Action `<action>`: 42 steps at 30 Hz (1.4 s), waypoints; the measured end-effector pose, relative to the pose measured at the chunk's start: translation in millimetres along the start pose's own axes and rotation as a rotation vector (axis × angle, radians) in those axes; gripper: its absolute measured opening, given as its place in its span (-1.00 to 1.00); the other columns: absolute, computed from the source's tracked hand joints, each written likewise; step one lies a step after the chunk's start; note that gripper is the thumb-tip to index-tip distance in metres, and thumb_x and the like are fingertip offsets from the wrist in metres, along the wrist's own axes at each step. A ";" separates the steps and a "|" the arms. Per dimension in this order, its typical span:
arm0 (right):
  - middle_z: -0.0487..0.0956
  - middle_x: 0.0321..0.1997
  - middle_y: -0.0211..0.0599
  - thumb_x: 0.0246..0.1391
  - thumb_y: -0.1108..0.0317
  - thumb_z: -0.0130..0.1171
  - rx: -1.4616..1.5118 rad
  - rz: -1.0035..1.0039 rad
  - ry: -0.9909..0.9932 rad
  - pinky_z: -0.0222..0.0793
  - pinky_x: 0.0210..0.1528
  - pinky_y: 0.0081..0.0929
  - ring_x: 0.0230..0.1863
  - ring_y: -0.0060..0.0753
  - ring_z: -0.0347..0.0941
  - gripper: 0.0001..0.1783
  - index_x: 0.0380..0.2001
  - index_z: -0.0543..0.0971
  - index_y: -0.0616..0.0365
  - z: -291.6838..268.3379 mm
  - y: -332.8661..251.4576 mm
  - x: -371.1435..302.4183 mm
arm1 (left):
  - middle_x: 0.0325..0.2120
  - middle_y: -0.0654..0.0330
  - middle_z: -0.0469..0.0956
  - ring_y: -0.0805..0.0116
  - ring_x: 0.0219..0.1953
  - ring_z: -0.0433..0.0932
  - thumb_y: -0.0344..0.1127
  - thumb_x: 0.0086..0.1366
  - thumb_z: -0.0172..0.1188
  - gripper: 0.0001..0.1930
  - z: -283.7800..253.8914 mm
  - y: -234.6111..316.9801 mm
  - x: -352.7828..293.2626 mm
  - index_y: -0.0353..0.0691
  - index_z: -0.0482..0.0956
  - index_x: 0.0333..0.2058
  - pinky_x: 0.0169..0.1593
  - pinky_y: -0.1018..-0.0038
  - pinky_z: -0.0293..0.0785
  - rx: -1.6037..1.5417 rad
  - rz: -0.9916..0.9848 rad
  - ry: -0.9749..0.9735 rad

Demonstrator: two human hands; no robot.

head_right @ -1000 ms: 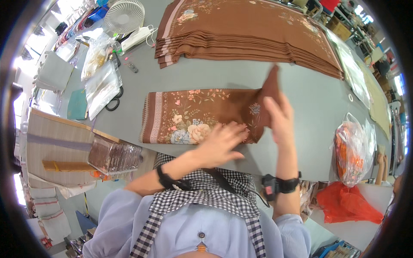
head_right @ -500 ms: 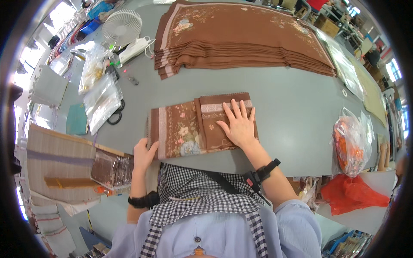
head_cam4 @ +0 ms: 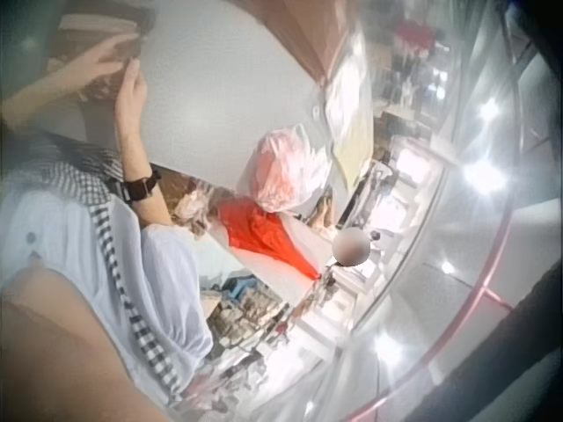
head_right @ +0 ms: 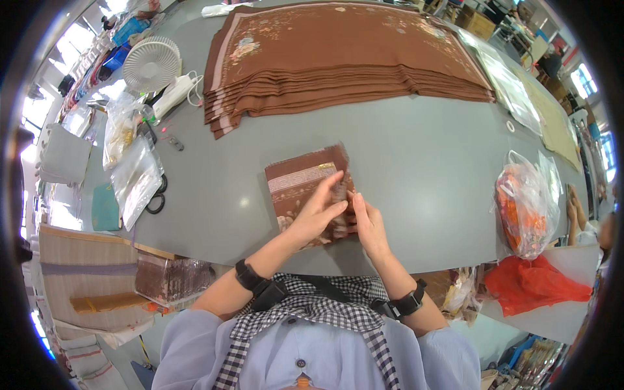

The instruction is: The person folds brown floral-patterned textiles on a table and places them into clear plastic bags. The person repeats this process for multiple items, stacking the finished packages on the table.

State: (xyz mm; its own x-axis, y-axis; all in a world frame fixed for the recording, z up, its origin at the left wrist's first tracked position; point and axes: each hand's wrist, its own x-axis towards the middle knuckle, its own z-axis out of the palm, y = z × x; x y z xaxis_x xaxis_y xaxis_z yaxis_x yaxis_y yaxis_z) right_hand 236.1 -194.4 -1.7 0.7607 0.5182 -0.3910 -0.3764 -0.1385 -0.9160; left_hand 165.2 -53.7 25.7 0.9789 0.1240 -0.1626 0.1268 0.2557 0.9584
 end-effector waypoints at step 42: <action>0.40 0.18 -0.07 -0.12 0.50 0.09 -1.146 -0.903 -0.231 0.18 0.27 -0.04 0.30 0.21 0.16 -0.49 0.01 0.49 0.12 33.6 -5.4 65.6 | -0.10 0.06 0.55 -0.02 -0.03 0.50 -0.48 0.15 0.18 -0.65 -361.0 44.5 -227.6 -0.19 0.52 -0.04 0.08 0.23 0.40 1.459 -0.162 0.953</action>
State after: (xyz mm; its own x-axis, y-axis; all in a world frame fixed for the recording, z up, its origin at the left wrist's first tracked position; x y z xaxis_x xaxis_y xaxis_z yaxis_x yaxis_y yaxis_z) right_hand 270.3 -131.3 -19.4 0.3643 0.8945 0.2591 0.8656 -0.2227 -0.4485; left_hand -109.9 275.5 20.7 0.5825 0.7939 0.1744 0.7567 -0.6080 0.2404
